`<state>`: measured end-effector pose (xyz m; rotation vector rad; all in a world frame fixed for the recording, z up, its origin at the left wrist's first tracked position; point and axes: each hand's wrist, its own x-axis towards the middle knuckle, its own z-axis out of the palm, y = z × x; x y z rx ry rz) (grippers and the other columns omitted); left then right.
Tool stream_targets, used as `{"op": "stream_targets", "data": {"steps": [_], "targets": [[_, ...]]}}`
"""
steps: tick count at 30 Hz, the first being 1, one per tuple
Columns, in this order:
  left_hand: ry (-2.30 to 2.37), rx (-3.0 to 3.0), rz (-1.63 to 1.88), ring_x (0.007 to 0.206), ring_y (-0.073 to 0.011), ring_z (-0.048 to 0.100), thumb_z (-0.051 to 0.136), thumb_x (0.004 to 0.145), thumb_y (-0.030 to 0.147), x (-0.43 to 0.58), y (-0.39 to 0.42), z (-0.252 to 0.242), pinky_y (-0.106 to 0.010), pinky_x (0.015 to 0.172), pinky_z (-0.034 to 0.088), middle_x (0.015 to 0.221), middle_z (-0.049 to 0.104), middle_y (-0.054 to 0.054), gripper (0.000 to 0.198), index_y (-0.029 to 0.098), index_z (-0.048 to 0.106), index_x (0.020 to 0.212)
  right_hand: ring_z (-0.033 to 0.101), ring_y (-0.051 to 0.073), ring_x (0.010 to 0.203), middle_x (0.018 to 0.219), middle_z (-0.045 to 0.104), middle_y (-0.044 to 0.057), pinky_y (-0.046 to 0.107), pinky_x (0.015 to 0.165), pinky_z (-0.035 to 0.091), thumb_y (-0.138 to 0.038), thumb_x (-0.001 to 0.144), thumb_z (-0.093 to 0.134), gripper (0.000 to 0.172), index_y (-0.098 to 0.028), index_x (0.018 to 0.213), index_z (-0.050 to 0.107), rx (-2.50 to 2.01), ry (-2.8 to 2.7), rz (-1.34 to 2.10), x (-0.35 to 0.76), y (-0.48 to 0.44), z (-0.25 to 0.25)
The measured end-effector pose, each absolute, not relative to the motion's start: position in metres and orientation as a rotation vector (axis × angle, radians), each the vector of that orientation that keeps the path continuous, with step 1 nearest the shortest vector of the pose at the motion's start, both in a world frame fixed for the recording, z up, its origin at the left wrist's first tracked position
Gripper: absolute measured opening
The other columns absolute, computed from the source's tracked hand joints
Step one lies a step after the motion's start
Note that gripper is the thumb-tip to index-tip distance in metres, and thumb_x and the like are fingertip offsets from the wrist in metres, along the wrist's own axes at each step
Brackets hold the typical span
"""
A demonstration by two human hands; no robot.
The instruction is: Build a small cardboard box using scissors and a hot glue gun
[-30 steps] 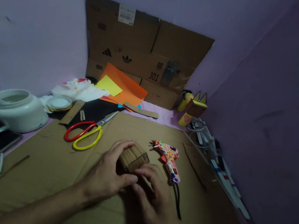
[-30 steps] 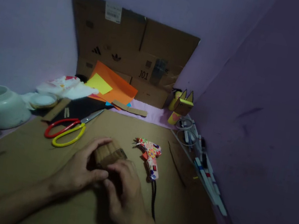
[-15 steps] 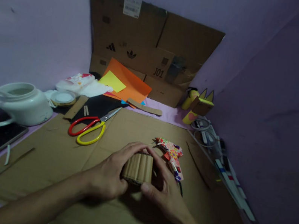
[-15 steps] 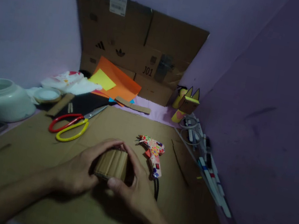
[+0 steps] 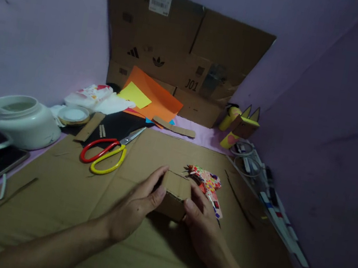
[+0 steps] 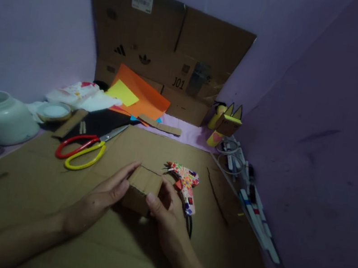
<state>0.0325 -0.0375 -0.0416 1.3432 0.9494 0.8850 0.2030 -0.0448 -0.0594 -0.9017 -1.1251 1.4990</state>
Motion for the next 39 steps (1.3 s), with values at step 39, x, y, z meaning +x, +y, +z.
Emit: {"op": "stream_targets", "data": {"steps": [39], "targets": [[1.119,1.713,0.822,0.127,-0.0285,0.04,0.069,0.067,0.02,0.04,-0.037,-0.041,-0.043,0.107,0.03,0.141,0.04,-0.012,0.086,0.02,0.025,0.141,0.064,0.017,0.075,0.086,0.068,0.001,0.025,0.057,0.051,-0.044,0.074,0.067,0.032,-0.025,0.099,0.065,-1.019,-0.894,1.437,0.205,-0.04,-0.054]]}}
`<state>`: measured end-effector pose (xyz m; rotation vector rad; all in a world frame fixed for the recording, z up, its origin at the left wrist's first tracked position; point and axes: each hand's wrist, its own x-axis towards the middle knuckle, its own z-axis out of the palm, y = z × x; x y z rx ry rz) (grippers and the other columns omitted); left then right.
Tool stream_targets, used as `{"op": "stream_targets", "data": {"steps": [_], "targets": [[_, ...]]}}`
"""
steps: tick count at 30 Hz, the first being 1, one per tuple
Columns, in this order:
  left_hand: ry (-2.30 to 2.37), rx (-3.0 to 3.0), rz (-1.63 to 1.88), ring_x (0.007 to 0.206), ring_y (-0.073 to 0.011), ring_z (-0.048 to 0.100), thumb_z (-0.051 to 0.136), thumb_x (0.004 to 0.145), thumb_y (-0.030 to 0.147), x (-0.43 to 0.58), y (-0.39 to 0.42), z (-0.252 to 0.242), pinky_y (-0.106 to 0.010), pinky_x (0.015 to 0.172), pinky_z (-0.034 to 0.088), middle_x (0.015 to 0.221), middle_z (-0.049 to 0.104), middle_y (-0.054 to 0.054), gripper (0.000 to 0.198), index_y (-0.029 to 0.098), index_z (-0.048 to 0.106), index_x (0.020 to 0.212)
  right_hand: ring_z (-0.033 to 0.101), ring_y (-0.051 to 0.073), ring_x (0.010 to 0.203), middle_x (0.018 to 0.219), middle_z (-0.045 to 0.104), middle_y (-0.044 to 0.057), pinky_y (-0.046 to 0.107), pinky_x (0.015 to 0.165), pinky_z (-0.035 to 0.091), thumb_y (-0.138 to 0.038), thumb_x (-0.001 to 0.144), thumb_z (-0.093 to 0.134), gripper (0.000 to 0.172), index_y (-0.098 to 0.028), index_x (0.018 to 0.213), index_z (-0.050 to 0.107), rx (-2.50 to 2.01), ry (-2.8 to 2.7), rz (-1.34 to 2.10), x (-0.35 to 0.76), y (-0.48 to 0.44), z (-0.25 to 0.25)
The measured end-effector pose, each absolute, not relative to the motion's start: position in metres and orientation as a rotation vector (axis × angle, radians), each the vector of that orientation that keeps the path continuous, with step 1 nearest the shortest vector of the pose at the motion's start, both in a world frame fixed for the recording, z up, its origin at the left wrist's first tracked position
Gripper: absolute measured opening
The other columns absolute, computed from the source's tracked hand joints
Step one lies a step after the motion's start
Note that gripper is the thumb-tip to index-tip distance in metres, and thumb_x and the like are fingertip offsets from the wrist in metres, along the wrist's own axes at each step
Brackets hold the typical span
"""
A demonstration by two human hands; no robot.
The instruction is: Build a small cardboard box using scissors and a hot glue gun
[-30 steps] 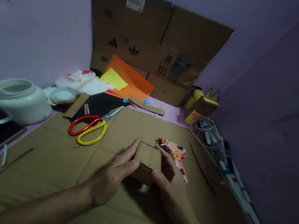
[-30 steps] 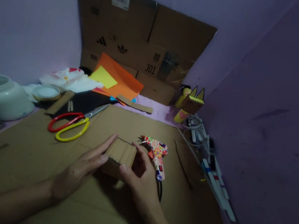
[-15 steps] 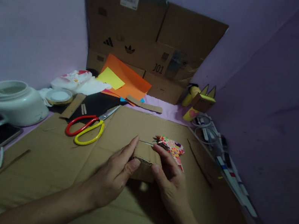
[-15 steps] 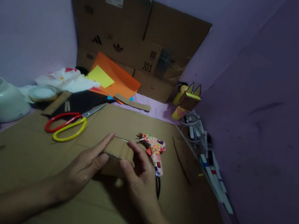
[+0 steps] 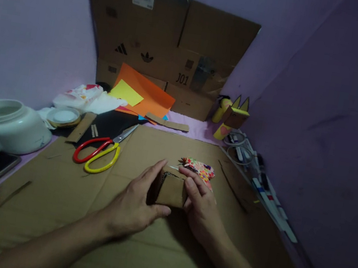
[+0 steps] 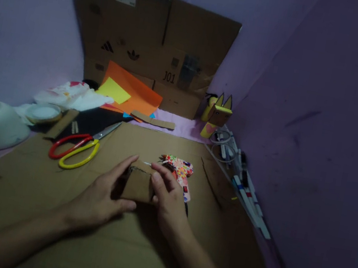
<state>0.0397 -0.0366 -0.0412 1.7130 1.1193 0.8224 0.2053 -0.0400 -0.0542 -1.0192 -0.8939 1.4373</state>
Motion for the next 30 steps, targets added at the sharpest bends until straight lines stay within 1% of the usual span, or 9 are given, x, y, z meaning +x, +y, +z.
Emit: {"op": "stream_targets", "data": {"steps": [2,6,11,14,16,21,24,27,30], "targets": [[1.067,1.692,0.84,0.128,-0.0278,0.039,0.07,0.069,0.022,0.039,-0.036,-0.044,-0.042,0.108,0.029,0.142,0.04,-0.011,0.086,0.021,0.024,0.141,0.063,0.015,0.07,0.081,0.069,-0.001,0.022,0.056,0.05,-0.042,0.073,0.068,0.03,-0.024,0.096,0.066,-0.996,-0.803,1.489,0.205,-0.04,-0.051],[0.989,1.683,0.886,0.13,-0.0269,0.037,0.07,0.072,0.028,0.039,-0.037,-0.048,-0.041,0.11,0.027,0.143,0.037,-0.01,0.082,0.023,0.025,0.141,0.064,0.014,0.067,0.082,0.07,-0.001,0.023,0.057,0.053,-0.041,0.069,0.071,0.031,-0.023,0.093,0.067,-0.929,-0.642,1.611,0.205,-0.04,-0.044],[0.904,1.638,0.928,0.128,-0.0278,0.039,0.067,0.076,0.036,0.034,-0.038,-0.046,-0.04,0.108,0.031,0.143,0.037,-0.01,0.078,0.022,0.025,0.14,0.065,0.013,0.065,0.083,0.071,-0.001,0.021,0.053,0.052,-0.043,0.067,0.073,0.034,-0.024,0.095,0.067,-0.895,-0.605,1.676,0.207,-0.041,-0.042],[0.814,1.521,0.927,0.125,-0.0259,0.044,0.057,0.083,0.036,0.03,-0.038,-0.043,-0.037,0.104,0.036,0.139,0.044,-0.008,0.062,0.023,0.031,0.138,0.065,0.013,0.065,0.083,0.072,-0.001,0.022,0.055,0.052,-0.044,0.068,0.072,0.035,-0.024,0.096,0.067,-0.91,-0.6,1.684,0.207,-0.041,-0.042],[0.779,1.44,0.945,0.121,-0.025,0.048,0.054,0.085,0.035,0.028,-0.038,-0.04,-0.036,0.101,0.039,0.134,0.049,-0.008,0.055,0.021,0.035,0.136,0.065,0.014,0.065,0.081,0.071,-0.001,0.022,0.056,0.052,-0.045,0.067,0.073,0.036,-0.024,0.096,0.067,-0.934,-0.632,1.659,0.208,-0.041,-0.043],[0.884,1.447,0.963,0.105,-0.0254,0.058,0.062,0.075,0.024,0.028,-0.037,-0.034,-0.033,0.087,0.049,0.11,0.062,-0.01,0.056,0.012,0.044,0.127,0.064,0.017,0.066,0.072,0.07,0.001,0.024,0.054,0.049,-0.05,0.069,0.068,0.042,-0.023,0.101,0.067,-1.084,-0.894,1.446,0.211,-0.043,-0.053],[0.923,1.501,0.907,0.094,-0.0249,0.062,0.062,0.07,0.021,0.027,-0.034,-0.031,-0.033,0.078,0.052,0.103,0.063,-0.01,0.058,0.012,0.046,0.125,0.065,0.019,0.071,0.084,0.071,0.004,0.026,0.057,0.049,-0.054,0.073,0.063,0.047,-0.022,0.106,0.064,-1.154,-1.041,1.35,0.214,-0.044,-0.06],[0.932,1.536,0.844,0.087,-0.0231,0.064,0.062,0.069,0.021,0.025,-0.032,-0.03,-0.033,0.072,0.053,0.103,0.062,-0.01,0.06,0.012,0.046,0.125,0.064,0.022,0.087,0.105,0.068,0.007,0.026,0.063,0.049,-0.056,0.074,0.06,0.047,-0.021,0.106,0.065,-1.193,-1.144,1.256,0.215,-0.044,-0.062],[0.943,1.577,0.797,0.082,-0.0208,0.063,0.062,0.068,0.019,0.024,-0.032,-0.031,-0.031,0.07,0.053,0.1,0.063,-0.009,0.059,0.012,0.047,0.125,0.062,0.023,0.095,0.108,0.067,0.006,0.026,0.069,0.049,-0.057,0.075,0.059,0.046,-0.022,0.103,0.067,-1.237,-1.254,1.172,0.216,-0.044,-0.058]]}}
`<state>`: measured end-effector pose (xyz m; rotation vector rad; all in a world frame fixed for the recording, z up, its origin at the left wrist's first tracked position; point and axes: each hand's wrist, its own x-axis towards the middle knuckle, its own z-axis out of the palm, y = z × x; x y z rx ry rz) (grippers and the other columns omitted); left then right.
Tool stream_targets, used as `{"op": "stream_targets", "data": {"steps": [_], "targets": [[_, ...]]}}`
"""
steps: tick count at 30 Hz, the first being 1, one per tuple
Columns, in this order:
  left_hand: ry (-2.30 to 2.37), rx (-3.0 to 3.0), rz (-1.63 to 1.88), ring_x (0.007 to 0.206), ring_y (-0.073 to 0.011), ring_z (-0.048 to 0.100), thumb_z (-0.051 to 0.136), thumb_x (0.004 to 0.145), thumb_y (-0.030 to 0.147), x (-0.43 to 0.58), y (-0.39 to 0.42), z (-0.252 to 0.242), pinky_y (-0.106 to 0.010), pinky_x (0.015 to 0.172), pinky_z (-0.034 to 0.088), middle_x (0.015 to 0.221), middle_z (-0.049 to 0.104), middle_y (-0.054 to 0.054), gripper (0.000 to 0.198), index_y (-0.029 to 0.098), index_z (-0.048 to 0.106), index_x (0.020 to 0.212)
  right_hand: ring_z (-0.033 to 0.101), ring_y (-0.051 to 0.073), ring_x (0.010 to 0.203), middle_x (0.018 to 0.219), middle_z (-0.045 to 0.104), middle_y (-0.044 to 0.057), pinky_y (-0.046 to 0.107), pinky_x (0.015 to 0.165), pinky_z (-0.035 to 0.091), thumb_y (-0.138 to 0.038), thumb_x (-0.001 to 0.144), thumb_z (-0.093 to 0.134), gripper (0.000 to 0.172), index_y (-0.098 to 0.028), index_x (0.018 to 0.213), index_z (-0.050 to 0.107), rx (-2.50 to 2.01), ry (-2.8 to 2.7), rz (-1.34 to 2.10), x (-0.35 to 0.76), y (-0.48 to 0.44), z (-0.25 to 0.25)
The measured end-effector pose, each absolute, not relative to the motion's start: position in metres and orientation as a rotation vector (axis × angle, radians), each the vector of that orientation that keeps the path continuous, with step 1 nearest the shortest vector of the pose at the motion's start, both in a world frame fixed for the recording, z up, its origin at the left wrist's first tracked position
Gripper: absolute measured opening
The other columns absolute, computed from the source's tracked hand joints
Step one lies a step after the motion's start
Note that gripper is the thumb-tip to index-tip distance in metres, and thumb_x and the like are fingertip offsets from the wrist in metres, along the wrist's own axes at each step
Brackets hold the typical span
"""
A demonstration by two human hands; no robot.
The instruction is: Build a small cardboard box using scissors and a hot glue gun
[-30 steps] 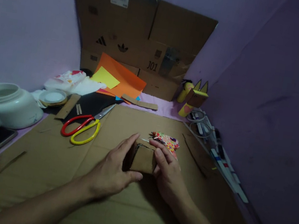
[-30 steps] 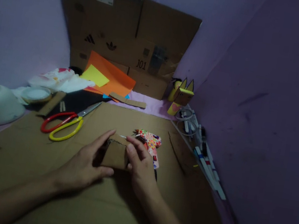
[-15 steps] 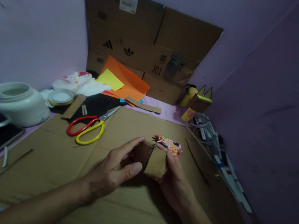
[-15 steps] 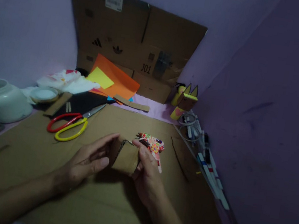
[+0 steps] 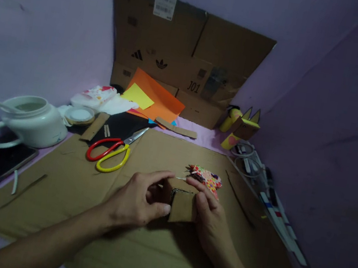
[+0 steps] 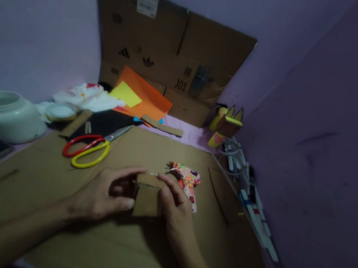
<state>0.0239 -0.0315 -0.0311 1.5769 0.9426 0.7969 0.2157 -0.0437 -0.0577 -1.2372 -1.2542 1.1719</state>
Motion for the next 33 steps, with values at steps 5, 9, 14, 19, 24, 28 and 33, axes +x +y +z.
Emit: {"op": "stream_targets", "data": {"steps": [5,9,14,19,24,28,33], "targets": [[0.956,1.647,0.792,0.076,-0.0177,0.063,0.056,0.066,0.012,0.026,-0.033,-0.033,-0.028,0.068,0.052,0.092,0.064,-0.005,0.056,0.013,0.048,0.122,0.066,0.023,0.089,0.099,0.072,0.006,0.029,0.073,0.052,-0.056,0.072,0.062,0.045,-0.022,0.1,0.069,-1.255,-1.36,1.095,0.216,-0.044,-0.049],[1.025,1.785,0.838,0.068,-0.015,0.061,0.051,0.062,0.008,0.027,-0.034,-0.032,-0.023,0.06,0.049,0.084,0.063,-0.002,0.057,0.014,0.052,0.119,0.064,0.026,0.099,0.107,0.07,0.005,0.033,0.082,0.052,-0.042,0.055,0.08,0.054,-0.025,0.104,0.068,-1.106,-1.317,1.192,0.213,-0.045,-0.05],[1.054,1.919,0.836,0.063,-0.0129,0.055,0.048,0.062,0.008,0.025,-0.035,-0.029,-0.02,0.054,0.044,0.079,0.061,-0.001,0.058,0.014,0.053,0.12,0.063,0.026,0.104,0.11,0.069,0.004,0.036,0.087,0.051,-0.025,0.051,0.083,0.051,-0.026,0.101,0.07,-1.099,-1.239,1.248,0.207,-0.046,-0.052],[1.076,1.963,0.818,0.062,-0.0133,0.055,0.05,0.064,0.012,0.024,-0.035,-0.031,-0.021,0.054,0.044,0.079,0.062,-0.002,0.061,0.011,0.049,0.125,0.062,0.028,0.105,0.111,0.069,0.006,0.039,0.089,0.05,-0.026,0.053,0.082,0.052,-0.025,0.103,0.07,-1.14,-1.252,1.239,0.207,-0.047,-0.051],[1.094,2.029,0.807,0.063,-0.0142,0.057,0.05,0.063,0.013,0.023,-0.034,-0.032,-0.022,0.056,0.045,0.082,0.063,-0.003,0.067,0.009,0.046,0.129,0.064,0.027,0.103,0.109,0.071,0.005,0.038,0.089,0.051,-0.021,0.05,0.083,0.053,-0.027,0.101,0.071,-1.125,-1.197,1.237,0.207,-0.047,-0.053],[1.091,2.071,0.797,0.066,-0.0155,0.058,0.049,0.062,0.012,0.024,-0.035,-0.03,-0.023,0.06,0.046,0.083,0.063,-0.005,0.07,0.007,0.044,0.131,0.063,0.027,0.104,0.107,0.071,0.005,0.041,0.092,0.048,-0.023,0.048,0.084,0.051,-0.027,0.098,0.072,-1.145,-1.23,1.122,0.205,-0.049,-0.054],[1.069,2.055,0.836,0.073,-0.017,0.059,0.049,0.062,0.01,0.024,-0.036,-0.024,-0.025,0.067,0.047,0.092,0.064,-0.007,0.071,0.007,0.041,0.133,0.062,0.028,0.105,0.108,0.07,0.004,0.042,0.093,0.047,-0.025,0.049,0.084,0.05,-0.027,0.097,0.072,-1.171,-1.246,1.049,0.205,-0.05,-0.051]]}}
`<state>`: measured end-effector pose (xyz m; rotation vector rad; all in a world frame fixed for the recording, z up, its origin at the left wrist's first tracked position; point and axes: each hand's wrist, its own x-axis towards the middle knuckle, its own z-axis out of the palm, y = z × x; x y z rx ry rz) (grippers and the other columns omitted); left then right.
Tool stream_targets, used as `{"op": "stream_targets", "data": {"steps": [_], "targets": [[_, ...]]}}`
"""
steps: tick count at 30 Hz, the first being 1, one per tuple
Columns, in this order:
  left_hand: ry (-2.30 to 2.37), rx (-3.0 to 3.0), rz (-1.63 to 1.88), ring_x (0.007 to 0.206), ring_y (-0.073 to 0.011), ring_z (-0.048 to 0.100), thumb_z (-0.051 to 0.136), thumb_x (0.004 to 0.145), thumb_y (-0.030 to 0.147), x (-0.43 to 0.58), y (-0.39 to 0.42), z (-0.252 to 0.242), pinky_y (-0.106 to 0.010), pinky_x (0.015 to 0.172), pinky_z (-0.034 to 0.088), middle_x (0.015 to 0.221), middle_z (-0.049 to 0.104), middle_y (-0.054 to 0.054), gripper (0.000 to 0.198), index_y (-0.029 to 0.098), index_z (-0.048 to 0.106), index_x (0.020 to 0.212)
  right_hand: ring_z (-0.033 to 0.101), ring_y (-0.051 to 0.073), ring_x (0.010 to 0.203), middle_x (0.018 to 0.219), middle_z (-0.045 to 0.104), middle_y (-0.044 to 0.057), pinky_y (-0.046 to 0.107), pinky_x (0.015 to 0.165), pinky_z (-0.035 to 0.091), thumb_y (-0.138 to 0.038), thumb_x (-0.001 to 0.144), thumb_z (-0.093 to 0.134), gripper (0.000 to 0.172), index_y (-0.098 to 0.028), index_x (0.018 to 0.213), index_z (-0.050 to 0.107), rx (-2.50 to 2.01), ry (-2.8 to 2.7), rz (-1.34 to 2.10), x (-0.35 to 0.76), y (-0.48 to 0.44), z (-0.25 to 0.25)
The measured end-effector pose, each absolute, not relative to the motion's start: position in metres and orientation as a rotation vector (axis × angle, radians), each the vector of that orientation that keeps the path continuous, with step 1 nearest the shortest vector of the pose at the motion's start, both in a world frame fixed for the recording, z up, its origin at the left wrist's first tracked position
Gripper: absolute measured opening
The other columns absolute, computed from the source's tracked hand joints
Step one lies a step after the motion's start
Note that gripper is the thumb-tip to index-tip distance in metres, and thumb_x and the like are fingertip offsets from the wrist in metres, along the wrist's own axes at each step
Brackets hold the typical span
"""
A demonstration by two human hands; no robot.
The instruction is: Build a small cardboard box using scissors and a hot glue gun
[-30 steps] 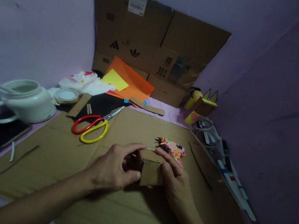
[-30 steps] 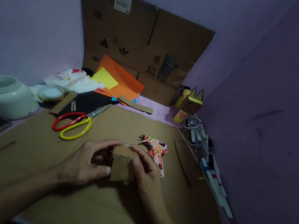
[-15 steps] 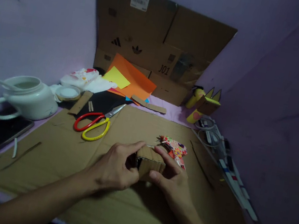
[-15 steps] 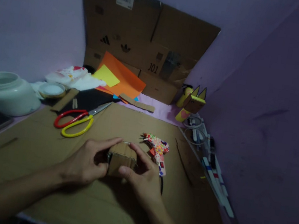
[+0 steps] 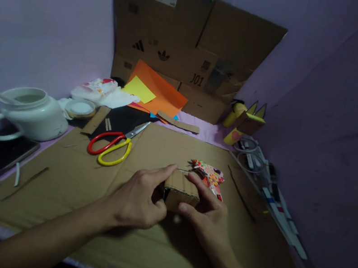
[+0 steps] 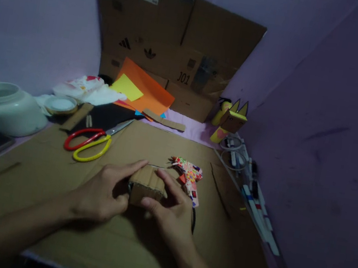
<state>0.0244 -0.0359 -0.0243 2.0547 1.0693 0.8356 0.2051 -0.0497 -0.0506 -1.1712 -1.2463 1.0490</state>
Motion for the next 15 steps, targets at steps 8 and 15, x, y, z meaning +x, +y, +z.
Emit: {"op": "stream_targets", "data": {"steps": [8,15], "targets": [[0.918,1.461,0.817,0.099,-0.0246,0.06,0.063,0.073,0.034,0.025,-0.027,-0.028,-0.033,0.083,0.049,0.115,0.059,-0.012,0.07,0.009,0.039,0.134,0.066,0.024,0.09,0.107,0.069,0.007,0.034,0.075,0.053,-0.036,0.059,0.08,0.054,-0.024,0.11,0.065,-1.111,-1.086,1.318,0.212,-0.044,-0.058],[1.008,1.605,0.815,0.074,-0.0175,0.062,0.062,0.073,0.031,0.025,-0.027,-0.029,-0.026,0.065,0.05,0.09,0.065,-0.006,0.062,0.008,0.048,0.128,0.063,0.024,0.095,0.113,0.065,0.007,0.034,0.076,0.052,-0.035,0.056,0.082,0.053,-0.024,0.105,0.067,-1.097,-1.053,1.347,0.212,-0.043,-0.062]]}}
